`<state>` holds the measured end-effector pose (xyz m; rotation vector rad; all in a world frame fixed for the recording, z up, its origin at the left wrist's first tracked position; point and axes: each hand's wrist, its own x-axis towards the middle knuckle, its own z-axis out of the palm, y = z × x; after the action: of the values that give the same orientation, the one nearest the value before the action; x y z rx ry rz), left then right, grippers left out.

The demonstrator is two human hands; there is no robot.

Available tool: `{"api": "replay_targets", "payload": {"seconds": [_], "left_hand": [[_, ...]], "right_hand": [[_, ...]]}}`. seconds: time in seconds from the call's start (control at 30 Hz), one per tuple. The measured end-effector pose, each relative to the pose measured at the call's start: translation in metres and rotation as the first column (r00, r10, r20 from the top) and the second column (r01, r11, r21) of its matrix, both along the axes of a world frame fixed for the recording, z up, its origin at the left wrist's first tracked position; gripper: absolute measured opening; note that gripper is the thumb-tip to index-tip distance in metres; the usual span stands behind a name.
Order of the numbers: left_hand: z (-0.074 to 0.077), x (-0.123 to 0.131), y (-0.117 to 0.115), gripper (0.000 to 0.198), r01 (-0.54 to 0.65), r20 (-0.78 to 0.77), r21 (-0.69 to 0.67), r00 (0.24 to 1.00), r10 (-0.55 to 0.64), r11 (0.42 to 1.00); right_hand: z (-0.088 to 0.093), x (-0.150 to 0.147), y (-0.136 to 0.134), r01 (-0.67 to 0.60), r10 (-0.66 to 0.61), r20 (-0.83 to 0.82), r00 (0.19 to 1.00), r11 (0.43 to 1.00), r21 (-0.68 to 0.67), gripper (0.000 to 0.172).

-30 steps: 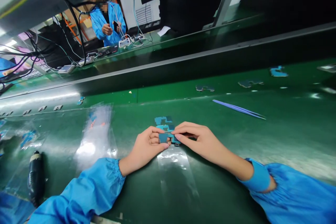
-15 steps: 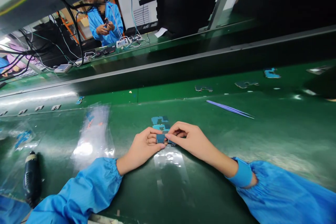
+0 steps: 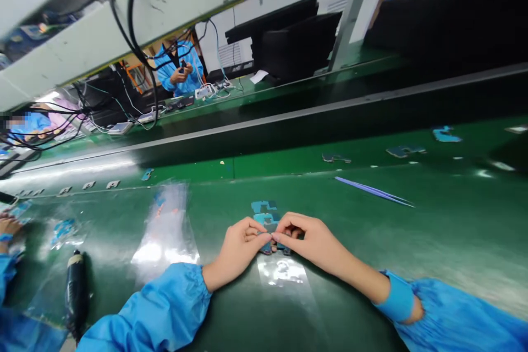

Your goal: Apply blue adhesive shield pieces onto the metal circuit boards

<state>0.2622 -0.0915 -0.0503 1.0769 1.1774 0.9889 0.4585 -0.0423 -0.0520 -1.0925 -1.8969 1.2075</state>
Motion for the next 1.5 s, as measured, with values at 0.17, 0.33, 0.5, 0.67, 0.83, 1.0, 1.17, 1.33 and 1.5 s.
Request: {"api": "replay_targets", "payload": {"seconds": [0.17, 0.33, 0.5, 0.67, 0.83, 1.0, 1.17, 1.33, 1.5], "left_hand": [[-0.004, 0.002, 0.006, 0.050, -0.061, 0.110, 0.026, 0.992, 0.058, 0.998], [-0.006, 0.007, 0.009, 0.068, -0.099, 0.099, 0.037, 0.991, 0.095, 0.994], [-0.007, 0.005, 0.012, 0.075, -0.134, -0.037, 0.030, 0.990, 0.135, 0.991], [0.005, 0.001, 0.037, 0.063, -0.206, -0.326, 0.108, 0.917, 0.231, 0.972], [0.039, 0.011, 0.116, 0.042, -0.116, -0.617, 0.265, 0.742, 0.261, 0.957], [0.053, 0.038, 0.176, 0.034, 0.020, -0.770, 0.346, 0.577, 0.272, 0.938], [0.050, 0.024, 0.172, 0.036, 0.049, -0.777, 0.438, 0.522, 0.351, 0.898], [0.033, -0.010, 0.087, 0.037, 0.242, -0.757, 0.416, 0.626, 0.187, 0.877], [0.011, -0.015, 0.028, 0.075, 0.357, -0.736, 0.400, 0.674, 0.063, 0.844]], "right_hand": [[0.001, -0.002, 0.002, 0.031, -0.044, -0.140, 0.989, 0.995, -0.092, 0.040], [-0.006, 0.001, 0.004, 0.064, -0.091, -0.196, 0.976, 0.988, -0.144, 0.052], [-0.011, -0.002, 0.010, -0.001, -0.019, -0.168, 0.986, 0.993, -0.120, 0.049], [0.004, -0.011, 0.003, 0.068, -0.122, -0.356, 0.926, 0.984, -0.162, 0.053], [0.002, -0.016, 0.008, 0.249, -0.293, -0.404, 0.866, 0.955, -0.160, 0.058], [-0.012, 0.006, 0.035, 0.471, -0.478, -0.374, 0.795, 0.874, -0.116, 0.047], [-0.017, 0.022, 0.046, 0.427, -0.407, -0.247, 0.879, 0.903, 0.034, 0.036], [-0.014, 0.015, 0.034, 0.066, -0.049, -0.066, 0.997, 0.956, 0.285, 0.038], [-0.014, 0.014, 0.028, -0.089, 0.044, 0.114, 0.992, 0.903, 0.421, 0.065]]}}
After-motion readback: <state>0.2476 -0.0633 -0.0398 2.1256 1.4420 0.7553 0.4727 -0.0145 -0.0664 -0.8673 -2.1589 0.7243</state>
